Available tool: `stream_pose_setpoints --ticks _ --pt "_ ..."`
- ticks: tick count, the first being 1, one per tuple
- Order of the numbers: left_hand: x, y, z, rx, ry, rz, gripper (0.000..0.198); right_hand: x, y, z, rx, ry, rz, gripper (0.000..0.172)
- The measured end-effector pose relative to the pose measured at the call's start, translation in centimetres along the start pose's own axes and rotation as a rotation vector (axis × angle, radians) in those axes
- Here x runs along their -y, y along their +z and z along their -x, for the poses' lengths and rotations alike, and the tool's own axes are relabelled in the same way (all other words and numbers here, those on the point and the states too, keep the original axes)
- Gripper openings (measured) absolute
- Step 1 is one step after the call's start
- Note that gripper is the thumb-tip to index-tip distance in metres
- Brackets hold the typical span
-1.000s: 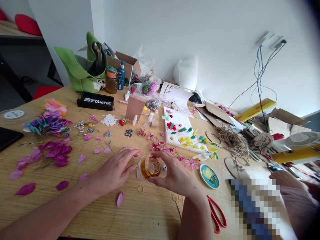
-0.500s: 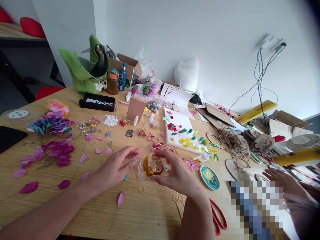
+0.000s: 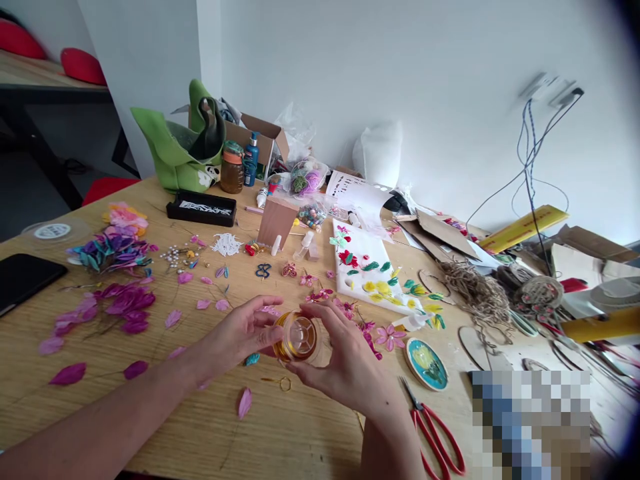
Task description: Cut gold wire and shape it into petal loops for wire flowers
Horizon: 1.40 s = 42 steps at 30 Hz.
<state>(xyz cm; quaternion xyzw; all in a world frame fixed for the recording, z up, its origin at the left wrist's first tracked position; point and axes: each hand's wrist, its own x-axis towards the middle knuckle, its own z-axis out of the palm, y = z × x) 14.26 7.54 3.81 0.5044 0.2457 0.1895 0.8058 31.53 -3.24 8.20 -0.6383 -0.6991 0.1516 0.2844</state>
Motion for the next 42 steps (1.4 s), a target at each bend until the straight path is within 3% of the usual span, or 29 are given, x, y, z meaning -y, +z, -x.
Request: stream_pose_setpoints --ticks 6,12,15,17,22,26,31,42 --pt "0.0 0.2 0.2 0.000 -0.061 0.049 0.052 0.8 1.1 -0.3 0.003 -0.016 0.028 0.058" --pt "-0.4 0.1 0.2 -0.025 -0.070 0.099 0.047 0.7 1.3 -0.2 0.025 -0.027 0.011 0.068" --pt "-0.8 -0.2 0.2 0.009 -0.094 0.202 0.050 0.6 0.8 -0.1 -0.039 -0.039 -0.068 0.074" --pt "-1.1 -0.4 0.1 0.038 -0.104 0.258 0.048 0.4 0.4 0.1 -0.134 -0.028 -0.143 0.065" --pt "-1.4 -1.0 0.1 0.044 -0.115 0.316 0.042 -0.4 -0.2 0.2 -0.383 0.064 -0.347 0.024" --pt "-1.6 -1.3 0.2 0.061 -0.095 0.327 0.041 -0.8 0.0 0.0 -0.369 0.185 -0.472 0.021" --pt "-1.3 -1.5 0.2 0.103 -0.045 0.275 0.045 -0.9 0.4 -0.3 -0.359 0.234 -0.562 0.023" --pt "-1.4 -1.6 0.2 0.129 0.023 0.132 0.045 -0.5 -0.1 -0.8 -0.319 0.084 -0.365 0.011"
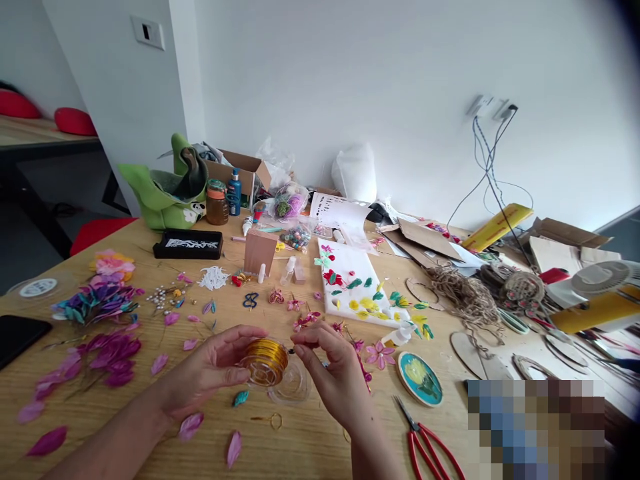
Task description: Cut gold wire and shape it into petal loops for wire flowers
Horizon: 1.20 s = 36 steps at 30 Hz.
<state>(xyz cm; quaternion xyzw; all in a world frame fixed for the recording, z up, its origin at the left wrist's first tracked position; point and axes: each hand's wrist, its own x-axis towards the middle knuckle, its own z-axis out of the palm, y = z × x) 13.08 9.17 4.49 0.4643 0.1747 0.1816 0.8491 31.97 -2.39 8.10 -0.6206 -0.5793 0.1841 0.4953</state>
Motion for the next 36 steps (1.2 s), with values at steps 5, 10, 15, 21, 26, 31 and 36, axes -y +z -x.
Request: stream_pose_setpoints --ticks 5,10,15,21,26,31,36 --pt "-0.1 -0.1 -0.1 0.017 -0.018 -0.020 0.043 0.2 0.0 0.0 0.039 -0.024 -0.014 0.013" --pt "0.0 -0.3 -0.2 0.008 -0.004 -0.028 0.042 0.0 -0.1 0.0 0.034 -0.041 -0.010 0.014" --pt "0.4 -0.5 -0.2 0.009 -0.010 -0.062 0.043 0.1 0.2 0.1 0.077 -0.071 0.021 0.014" --pt "0.5 -0.3 -0.3 -0.088 0.026 -0.125 0.041 0.2 0.5 0.6 0.119 -0.071 0.059 0.014" --pt "0.6 -0.3 -0.6 -0.132 0.078 -0.216 0.040 0.0 1.0 0.5 0.107 -0.056 0.093 0.017" --pt "0.7 -0.3 -0.6 -0.176 0.128 -0.311 0.039 -0.2 1.6 0.4 0.092 -0.064 0.117 0.022" --pt "1.1 0.0 -0.5 -0.239 0.213 -0.423 0.035 -0.2 2.0 0.5 0.086 -0.035 0.104 0.024"
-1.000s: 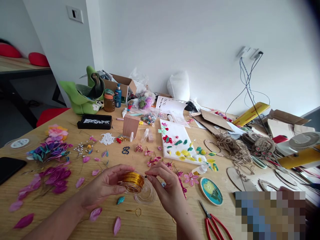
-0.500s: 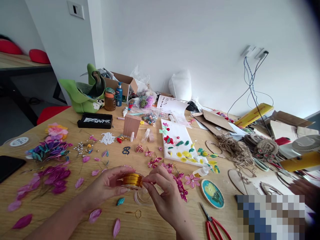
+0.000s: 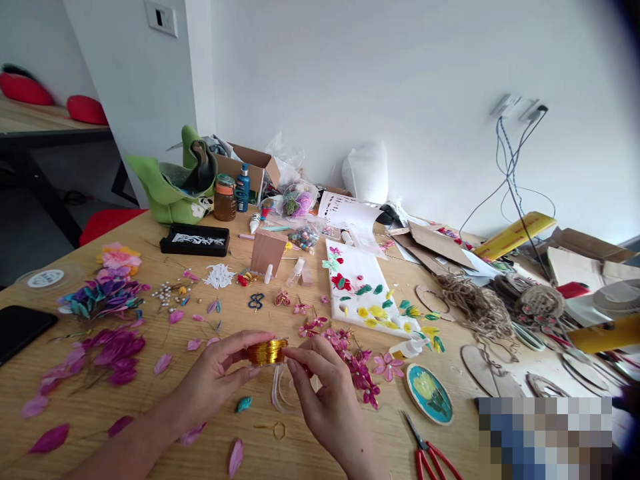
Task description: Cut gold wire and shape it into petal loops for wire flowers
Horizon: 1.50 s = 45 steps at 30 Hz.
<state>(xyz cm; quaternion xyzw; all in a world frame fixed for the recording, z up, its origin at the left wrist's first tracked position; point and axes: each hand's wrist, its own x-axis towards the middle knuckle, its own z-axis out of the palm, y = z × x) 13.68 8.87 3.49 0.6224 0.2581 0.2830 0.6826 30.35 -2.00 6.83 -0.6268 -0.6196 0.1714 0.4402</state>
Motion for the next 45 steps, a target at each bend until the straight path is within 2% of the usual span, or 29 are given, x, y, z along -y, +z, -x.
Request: stream_pose_setpoints --ticks 4,13,21,27,35,45 --pt "0.1 0.3 0.2 -0.027 0.012 -0.068 0.035 0.0 0.3 0.0 -0.016 0.045 -0.039 0.024" --pt "0.2 0.5 0.3 -0.038 -0.026 0.010 0.035 0.2 0.9 0.1 -0.055 0.077 -0.065 0.022" --pt "0.4 0.5 0.4 -0.054 0.037 -0.148 0.038 0.3 1.4 -0.1 -0.060 0.119 -0.094 0.021" --pt "0.6 0.3 0.4 -0.076 0.164 -0.318 0.036 0.6 1.4 -0.2 -0.059 0.143 -0.153 0.020" --pt "2.1 0.3 0.4 -0.066 0.415 -0.519 0.049 0.6 1.7 -0.2 0.011 0.206 -0.217 0.016" --pt "1.7 0.5 0.3 -0.087 0.506 -0.568 0.048 0.8 2.3 0.0 0.029 0.141 -0.158 0.014"
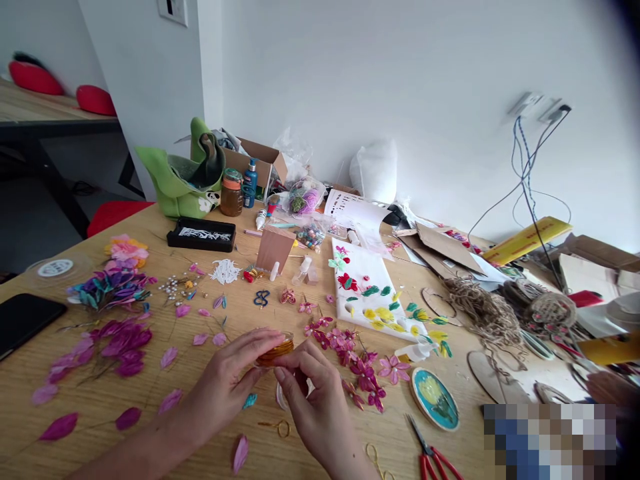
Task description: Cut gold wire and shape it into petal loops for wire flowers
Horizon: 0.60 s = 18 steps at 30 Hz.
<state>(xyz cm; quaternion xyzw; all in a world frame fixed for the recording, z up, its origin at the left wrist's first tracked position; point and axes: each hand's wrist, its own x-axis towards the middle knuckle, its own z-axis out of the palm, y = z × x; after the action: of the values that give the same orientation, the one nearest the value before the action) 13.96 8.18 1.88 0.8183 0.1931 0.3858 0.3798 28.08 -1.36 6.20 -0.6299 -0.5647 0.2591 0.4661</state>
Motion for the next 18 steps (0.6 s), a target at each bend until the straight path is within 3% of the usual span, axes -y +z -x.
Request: stream_pose_setpoints --ticks 11,18 --pt "0.08 0.01 0.48 -0.041 0.065 -0.097 0.055 0.04 0.20 0.63 0.031 -0.200 0.113 0.017" --pt "0.27 0.21 0.87 -0.045 0.185 -0.105 0.050 0.04 0.49 0.68 -0.003 -0.313 0.178 0.015"
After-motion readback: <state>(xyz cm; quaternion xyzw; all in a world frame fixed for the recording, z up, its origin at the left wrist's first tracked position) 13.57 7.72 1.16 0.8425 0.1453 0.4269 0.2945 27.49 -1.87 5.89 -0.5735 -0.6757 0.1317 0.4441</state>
